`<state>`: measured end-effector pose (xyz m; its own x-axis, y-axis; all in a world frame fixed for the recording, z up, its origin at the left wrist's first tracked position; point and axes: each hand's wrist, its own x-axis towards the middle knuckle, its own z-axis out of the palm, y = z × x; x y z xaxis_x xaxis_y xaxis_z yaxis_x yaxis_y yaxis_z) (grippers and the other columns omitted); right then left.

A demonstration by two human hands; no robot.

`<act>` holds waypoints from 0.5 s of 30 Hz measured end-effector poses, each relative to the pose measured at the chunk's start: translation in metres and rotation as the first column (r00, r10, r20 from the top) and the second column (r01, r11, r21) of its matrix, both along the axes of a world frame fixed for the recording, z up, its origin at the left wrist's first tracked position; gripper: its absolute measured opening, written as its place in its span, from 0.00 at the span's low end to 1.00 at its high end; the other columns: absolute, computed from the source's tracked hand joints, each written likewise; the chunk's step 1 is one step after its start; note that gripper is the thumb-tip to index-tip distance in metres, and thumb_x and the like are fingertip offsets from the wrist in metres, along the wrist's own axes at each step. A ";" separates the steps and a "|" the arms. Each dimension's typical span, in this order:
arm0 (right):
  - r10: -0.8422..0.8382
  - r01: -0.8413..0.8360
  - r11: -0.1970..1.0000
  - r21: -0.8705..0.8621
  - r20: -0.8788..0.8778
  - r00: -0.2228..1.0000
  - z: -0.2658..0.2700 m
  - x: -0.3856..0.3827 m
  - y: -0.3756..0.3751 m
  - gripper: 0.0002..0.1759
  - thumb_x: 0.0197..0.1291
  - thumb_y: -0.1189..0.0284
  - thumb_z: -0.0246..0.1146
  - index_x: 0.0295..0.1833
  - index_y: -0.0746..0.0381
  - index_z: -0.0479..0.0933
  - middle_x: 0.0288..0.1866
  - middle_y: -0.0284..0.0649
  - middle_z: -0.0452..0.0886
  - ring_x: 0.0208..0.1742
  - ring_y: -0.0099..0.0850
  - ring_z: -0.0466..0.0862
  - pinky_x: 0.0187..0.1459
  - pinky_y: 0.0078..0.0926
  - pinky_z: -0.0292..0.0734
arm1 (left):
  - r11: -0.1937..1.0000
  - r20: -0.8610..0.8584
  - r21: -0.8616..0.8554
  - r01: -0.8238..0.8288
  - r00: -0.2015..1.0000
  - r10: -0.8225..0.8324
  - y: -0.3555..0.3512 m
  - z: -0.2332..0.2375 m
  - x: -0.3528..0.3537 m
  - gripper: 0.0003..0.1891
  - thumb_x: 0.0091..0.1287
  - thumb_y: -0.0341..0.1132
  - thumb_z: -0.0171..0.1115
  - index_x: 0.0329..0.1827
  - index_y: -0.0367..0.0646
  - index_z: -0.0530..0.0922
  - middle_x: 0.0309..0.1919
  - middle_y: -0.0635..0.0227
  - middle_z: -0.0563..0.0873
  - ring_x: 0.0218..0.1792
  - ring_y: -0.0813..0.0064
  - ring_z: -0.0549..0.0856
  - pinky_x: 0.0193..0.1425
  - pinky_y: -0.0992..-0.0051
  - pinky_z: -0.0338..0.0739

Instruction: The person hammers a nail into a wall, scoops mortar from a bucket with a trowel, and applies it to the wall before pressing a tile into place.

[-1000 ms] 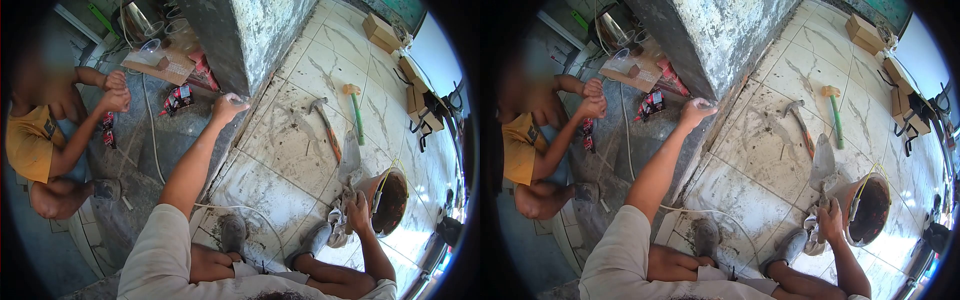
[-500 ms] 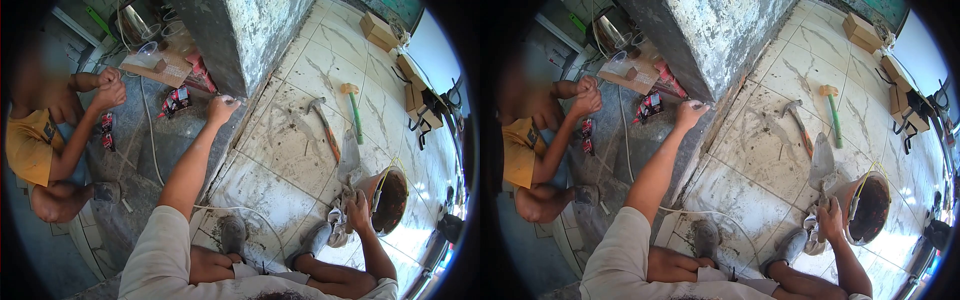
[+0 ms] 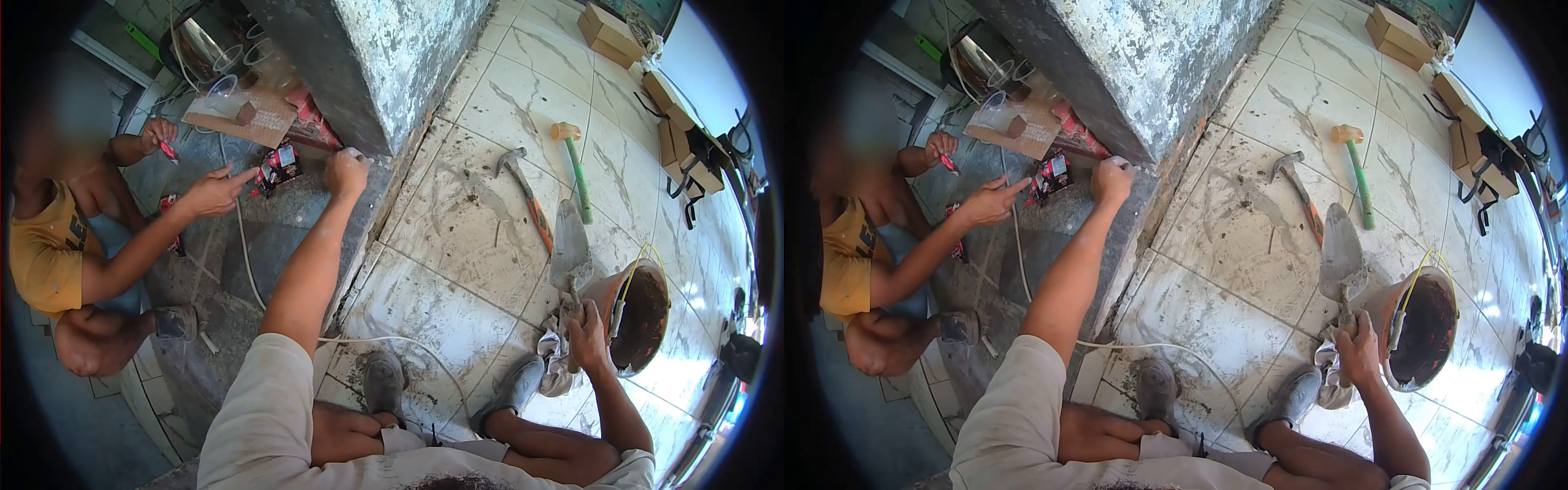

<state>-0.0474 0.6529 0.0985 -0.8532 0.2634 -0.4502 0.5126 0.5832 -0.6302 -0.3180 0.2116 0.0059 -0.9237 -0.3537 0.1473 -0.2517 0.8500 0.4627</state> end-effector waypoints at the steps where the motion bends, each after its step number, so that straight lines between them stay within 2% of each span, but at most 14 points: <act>1: 0.144 -0.132 0.986 0.100 -0.123 0.982 -0.003 0.002 0.003 0.18 0.55 0.70 0.59 0.50 0.66 0.70 0.30 0.48 0.79 0.30 0.43 0.80 0.38 0.39 0.74 | 1.000 -0.071 0.021 -0.002 0.997 0.003 -0.007 -0.003 0.000 0.08 0.59 0.39 0.63 0.35 0.48 0.87 0.33 0.54 0.87 0.38 0.51 0.87 0.43 0.56 0.80; 2: 0.294 -0.247 0.945 0.213 -0.228 0.928 -0.005 0.003 0.004 0.19 0.57 0.70 0.58 0.53 0.66 0.69 0.33 0.51 0.80 0.34 0.50 0.81 0.43 0.44 0.74 | 0.999 -0.171 0.039 0.024 0.985 -0.017 -0.012 -0.007 0.002 0.08 0.60 0.37 0.61 0.35 0.47 0.86 0.32 0.51 0.86 0.36 0.48 0.86 0.40 0.56 0.80; 3: 0.298 -0.252 0.944 0.211 -0.227 0.927 -0.002 0.000 0.002 0.19 0.57 0.70 0.58 0.53 0.66 0.69 0.33 0.51 0.80 0.34 0.50 0.81 0.43 0.44 0.74 | 0.999 -0.168 0.038 0.020 0.986 -0.013 -0.016 -0.007 0.005 0.08 0.60 0.37 0.61 0.35 0.47 0.86 0.32 0.51 0.86 0.36 0.48 0.86 0.40 0.56 0.80; 5: 0.524 -0.460 0.843 0.279 -0.230 0.820 0.011 -0.011 -0.010 0.23 0.60 0.68 0.59 0.59 0.65 0.66 0.40 0.57 0.80 0.45 0.57 0.80 0.51 0.50 0.72 | 0.982 -0.150 0.129 0.139 0.981 -0.119 -0.023 -0.007 0.009 0.08 0.61 0.35 0.60 0.36 0.43 0.85 0.33 0.51 0.86 0.37 0.50 0.86 0.42 0.58 0.79; 6: 0.532 -0.468 0.838 0.280 -0.229 0.815 0.023 -0.023 -0.021 0.23 0.60 0.68 0.59 0.59 0.65 0.66 0.40 0.57 0.80 0.45 0.57 0.80 0.51 0.50 0.72 | 0.983 -0.150 0.130 0.130 0.983 -0.110 -0.028 -0.008 0.012 0.08 0.61 0.35 0.60 0.36 0.43 0.85 0.33 0.51 0.86 0.37 0.50 0.86 0.42 0.58 0.79; 8: 0.646 -0.655 0.721 0.228 0.121 0.753 0.047 -0.055 -0.053 0.27 0.63 0.65 0.60 0.62 0.66 0.63 0.45 0.58 0.79 0.49 0.56 0.80 0.51 0.50 0.73 | 0.972 -0.272 0.011 0.236 0.936 -0.224 -0.034 -0.013 0.020 0.09 0.60 0.35 0.62 0.39 0.40 0.83 0.38 0.53 0.85 0.42 0.50 0.83 0.48 0.57 0.77; 9: 0.687 -0.691 0.676 0.256 0.120 0.717 0.051 -0.070 -0.069 0.28 0.63 0.64 0.60 0.62 0.67 0.62 0.47 0.58 0.79 0.50 0.55 0.80 0.51 0.49 0.74 | 0.973 -0.274 0.017 0.230 0.937 -0.217 -0.038 -0.015 0.025 0.09 0.60 0.35 0.62 0.39 0.40 0.83 0.38 0.53 0.85 0.42 0.50 0.83 0.48 0.57 0.77; 11: 0.755 -0.731 0.594 0.337 0.080 0.650 0.052 -0.099 -0.099 0.28 0.64 0.63 0.59 0.63 0.67 0.62 0.50 0.57 0.78 0.50 0.53 0.81 0.52 0.47 0.75 | 0.939 -0.334 -0.237 0.248 0.887 -0.318 -0.047 -0.018 0.037 0.10 0.60 0.36 0.64 0.40 0.39 0.81 0.42 0.56 0.82 0.47 0.51 0.79 0.53 0.56 0.72; 13: 0.787 -0.735 0.554 0.390 0.041 0.615 0.045 -0.124 -0.130 0.27 0.64 0.63 0.58 0.63 0.66 0.62 0.50 0.56 0.77 0.50 0.53 0.81 0.52 0.46 0.75 | 0.929 -0.372 -0.254 0.270 0.859 -0.351 -0.051 -0.020 0.046 0.10 0.60 0.36 0.64 0.41 0.39 0.80 0.43 0.56 0.81 0.48 0.52 0.78 0.54 0.55 0.71; 15: 0.808 -0.742 0.521 0.421 0.036 0.588 0.043 -0.141 -0.162 0.23 0.65 0.67 0.56 0.61 0.68 0.62 0.48 0.59 0.76 0.50 0.52 0.80 0.53 0.46 0.75 | 0.917 -0.401 -0.274 0.290 0.832 -0.383 -0.056 -0.022 0.049 0.11 0.60 0.36 0.64 0.41 0.40 0.79 0.44 0.57 0.80 0.49 0.52 0.77 0.55 0.54 0.70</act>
<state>-0.1887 0.4909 0.1418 -0.8419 -0.4289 -0.3275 -0.3344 0.8910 -0.3071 -0.2688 0.1559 -0.0157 -0.8014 0.0459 0.5963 0.2562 0.9273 0.2728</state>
